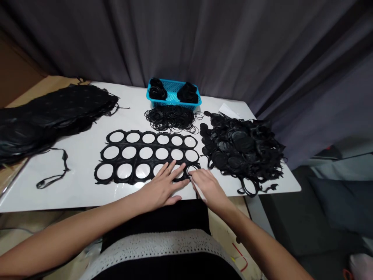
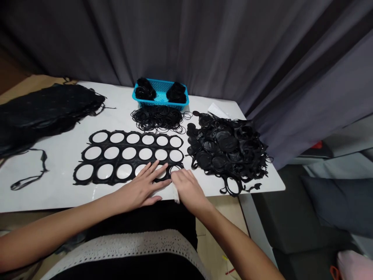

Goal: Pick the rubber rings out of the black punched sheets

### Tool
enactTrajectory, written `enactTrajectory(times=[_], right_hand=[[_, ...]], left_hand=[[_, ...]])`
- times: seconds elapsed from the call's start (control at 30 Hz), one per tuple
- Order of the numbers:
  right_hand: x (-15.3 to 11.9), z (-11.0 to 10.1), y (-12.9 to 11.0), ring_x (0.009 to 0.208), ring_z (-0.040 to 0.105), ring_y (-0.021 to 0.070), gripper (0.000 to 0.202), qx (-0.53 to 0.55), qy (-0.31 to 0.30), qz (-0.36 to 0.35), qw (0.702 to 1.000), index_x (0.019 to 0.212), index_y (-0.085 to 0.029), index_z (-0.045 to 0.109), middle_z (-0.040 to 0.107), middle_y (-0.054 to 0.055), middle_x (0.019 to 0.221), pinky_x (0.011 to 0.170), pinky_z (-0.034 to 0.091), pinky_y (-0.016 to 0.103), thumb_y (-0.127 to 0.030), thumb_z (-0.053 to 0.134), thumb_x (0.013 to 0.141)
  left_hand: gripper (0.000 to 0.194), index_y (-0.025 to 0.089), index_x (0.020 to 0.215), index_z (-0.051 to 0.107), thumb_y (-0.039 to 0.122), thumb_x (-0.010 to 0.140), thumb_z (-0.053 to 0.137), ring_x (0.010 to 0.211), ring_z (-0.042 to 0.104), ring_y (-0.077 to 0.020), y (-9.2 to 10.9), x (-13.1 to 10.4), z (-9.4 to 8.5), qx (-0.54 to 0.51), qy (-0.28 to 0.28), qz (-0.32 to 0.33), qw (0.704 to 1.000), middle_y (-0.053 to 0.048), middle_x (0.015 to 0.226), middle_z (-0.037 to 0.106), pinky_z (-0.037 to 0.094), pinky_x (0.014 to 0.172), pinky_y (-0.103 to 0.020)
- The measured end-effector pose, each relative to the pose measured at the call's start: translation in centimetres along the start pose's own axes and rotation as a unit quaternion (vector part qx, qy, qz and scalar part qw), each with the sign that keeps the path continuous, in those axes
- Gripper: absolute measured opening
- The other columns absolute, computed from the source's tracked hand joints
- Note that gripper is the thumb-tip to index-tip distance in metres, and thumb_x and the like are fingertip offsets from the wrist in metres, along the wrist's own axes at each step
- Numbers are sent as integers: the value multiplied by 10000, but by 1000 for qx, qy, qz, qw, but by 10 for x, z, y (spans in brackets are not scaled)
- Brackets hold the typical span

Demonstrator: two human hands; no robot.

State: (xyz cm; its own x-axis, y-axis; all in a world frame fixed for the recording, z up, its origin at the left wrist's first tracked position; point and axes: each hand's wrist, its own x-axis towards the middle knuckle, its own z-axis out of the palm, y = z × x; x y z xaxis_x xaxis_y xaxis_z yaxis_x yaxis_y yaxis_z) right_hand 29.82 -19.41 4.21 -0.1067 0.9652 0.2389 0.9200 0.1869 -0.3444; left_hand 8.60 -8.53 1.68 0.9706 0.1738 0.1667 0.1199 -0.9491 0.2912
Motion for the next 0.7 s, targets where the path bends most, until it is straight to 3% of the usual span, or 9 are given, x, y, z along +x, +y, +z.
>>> enactTrajectory(times=[0.13,0.2,0.27,0.37,0.47,0.6,0.7], right_hand=[[24,-24,55,924,555,342,274,-83,127,120,981,1018,-106,583,638,234,1015,824,439,521,-169,325,953],[39,-38,80,881,564,315,237,-88,206,192,956,953,-123,576,651,218,987,822,451,505,-221,359,948],[51,-46,90,806,578,256,171,-17,227,236,945,866,-167,563,676,156,944,808,485,447,-290,455,919],[62,-40,77,795,619,203,248,247,163,261,919,774,-198,495,684,99,936,701,542,345,-405,605,855],[67,-22,47,867,670,201,392,490,84,282,820,760,-195,449,655,70,932,581,550,253,-457,741,753],[68,-4,16,873,701,199,456,626,1,323,710,774,-178,473,639,51,923,614,575,237,-403,849,653],[62,1,3,873,694,158,418,660,-59,319,677,787,-172,478,666,66,963,804,571,274,-375,831,696]], left_hand=[[561,259,1448,479,420,929,616,1489,73,-450,0,-1,1,1,-4,-5,1000,-163,1631,117,251,1129,-646],[568,257,1451,477,421,928,624,1491,79,-441,1,-2,-2,-1,1,-2,1000,-161,1632,118,247,1139,-635],[596,256,1478,445,433,935,619,1495,102,-419,4,-5,-7,-1,3,10,1000,-158,1631,128,242,1151,-622],[650,223,1533,354,446,965,577,1496,191,-347,6,-13,-17,6,-3,20,1000,-160,1607,226,221,1189,-568],[627,155,1532,338,430,999,520,1466,307,-267,3,-24,-21,18,23,-4,1000,-145,1551,364,214,1226,-470],[515,129,1438,464,411,1009,496,1436,366,-262,-1,-39,-15,46,57,-24,997,-140,1523,411,266,1216,-436],[481,132,1410,494,391,1006,499,1439,360,-279,0,-46,-10,61,54,-27,996,-159,1541,374,305,1196,-452]])
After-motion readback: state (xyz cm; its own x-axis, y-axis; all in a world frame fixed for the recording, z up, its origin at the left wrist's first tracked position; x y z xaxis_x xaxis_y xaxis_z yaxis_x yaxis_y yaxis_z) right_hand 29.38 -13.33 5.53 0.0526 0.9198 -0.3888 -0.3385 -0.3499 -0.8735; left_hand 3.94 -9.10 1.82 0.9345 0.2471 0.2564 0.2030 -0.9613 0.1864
